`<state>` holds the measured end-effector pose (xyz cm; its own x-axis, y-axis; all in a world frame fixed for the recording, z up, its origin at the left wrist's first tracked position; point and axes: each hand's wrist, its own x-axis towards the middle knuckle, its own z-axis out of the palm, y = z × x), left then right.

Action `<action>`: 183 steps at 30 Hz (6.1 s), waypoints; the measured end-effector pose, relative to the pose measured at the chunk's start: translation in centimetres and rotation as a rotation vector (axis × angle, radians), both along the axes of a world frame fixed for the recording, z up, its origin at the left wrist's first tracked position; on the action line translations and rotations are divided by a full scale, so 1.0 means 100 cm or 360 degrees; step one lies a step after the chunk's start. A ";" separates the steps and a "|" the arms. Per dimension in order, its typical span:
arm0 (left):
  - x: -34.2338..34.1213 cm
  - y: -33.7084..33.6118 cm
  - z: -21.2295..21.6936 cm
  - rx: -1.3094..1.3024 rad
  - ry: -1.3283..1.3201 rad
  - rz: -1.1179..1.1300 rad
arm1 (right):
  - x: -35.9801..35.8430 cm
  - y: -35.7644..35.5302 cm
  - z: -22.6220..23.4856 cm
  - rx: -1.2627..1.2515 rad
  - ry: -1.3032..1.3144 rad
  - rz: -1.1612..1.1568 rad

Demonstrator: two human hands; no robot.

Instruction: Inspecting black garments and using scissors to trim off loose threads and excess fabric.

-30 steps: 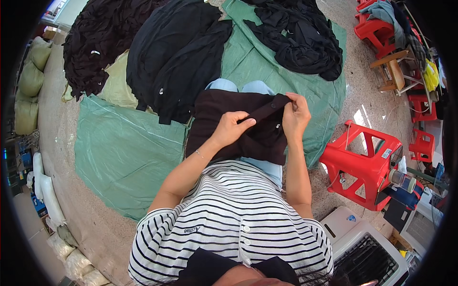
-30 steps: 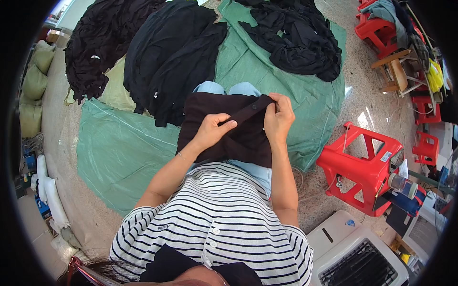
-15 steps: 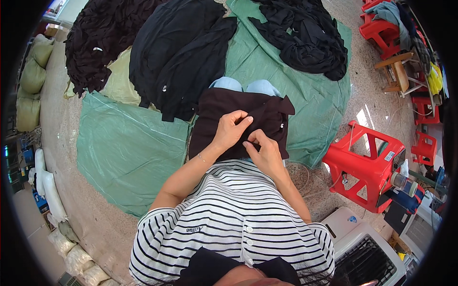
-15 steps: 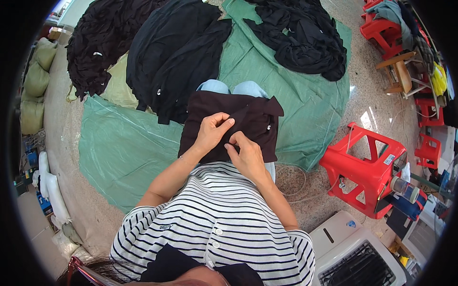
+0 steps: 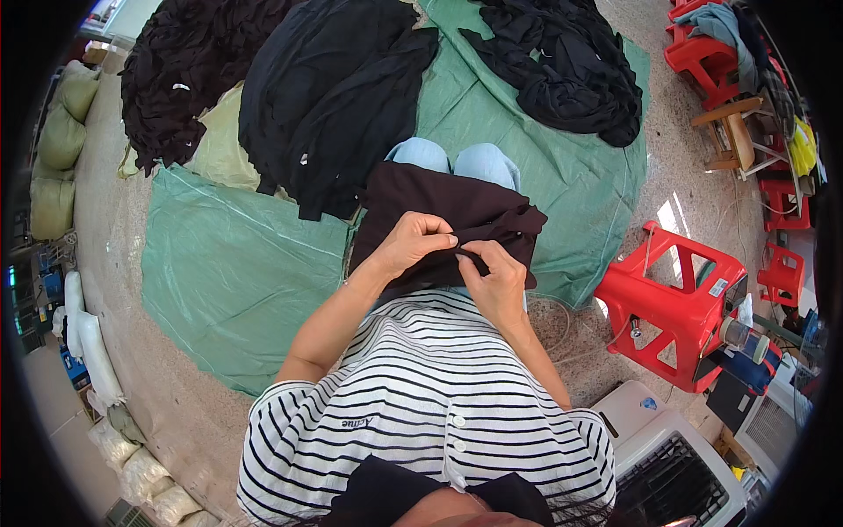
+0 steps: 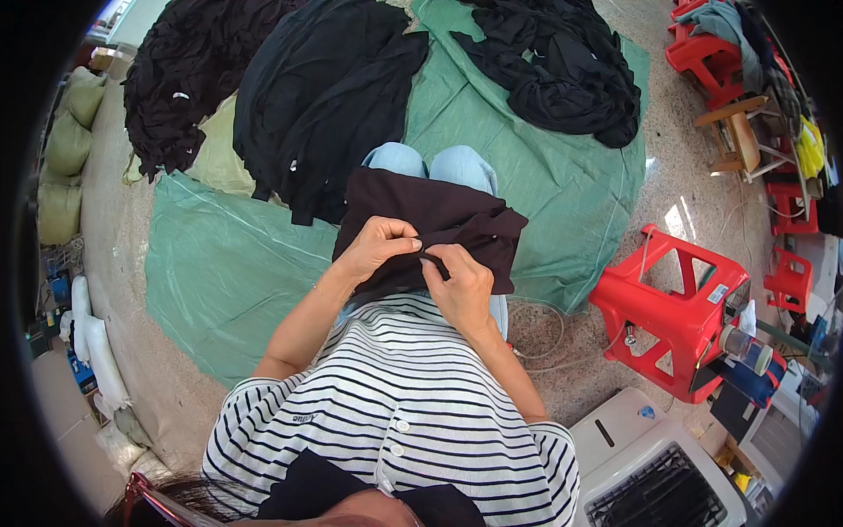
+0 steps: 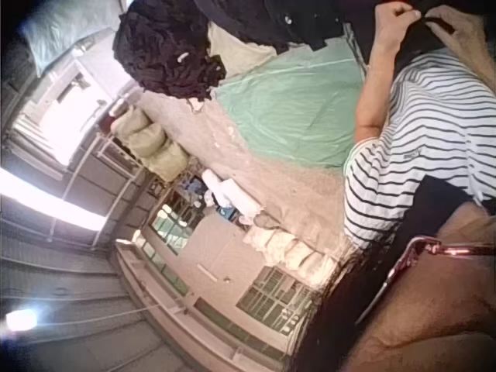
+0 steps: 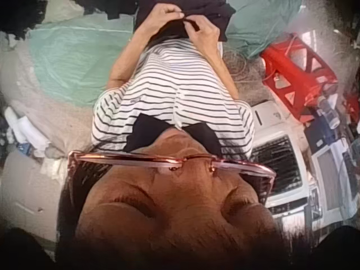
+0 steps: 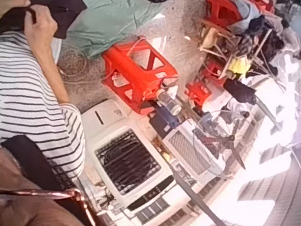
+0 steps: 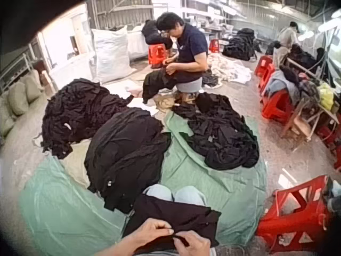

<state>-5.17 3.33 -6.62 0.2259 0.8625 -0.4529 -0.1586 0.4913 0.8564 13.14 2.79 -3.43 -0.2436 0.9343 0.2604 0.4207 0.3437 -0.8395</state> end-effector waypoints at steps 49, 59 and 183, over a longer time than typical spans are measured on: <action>0.014 -0.008 -0.014 -0.0398 -0.0030 -0.0380 | -0.005 -0.028 -0.005 -0.0158 -0.0138 0.0108; 0.022 -0.005 -0.016 -0.0387 0.0048 -0.0667 | -0.002 -0.036 -0.010 0.0133 -0.0282 0.0291; 0.041 -0.010 -0.004 -0.0035 0.0077 0.0119 | 0.033 -0.022 0.012 -0.0419 0.0217 -0.0016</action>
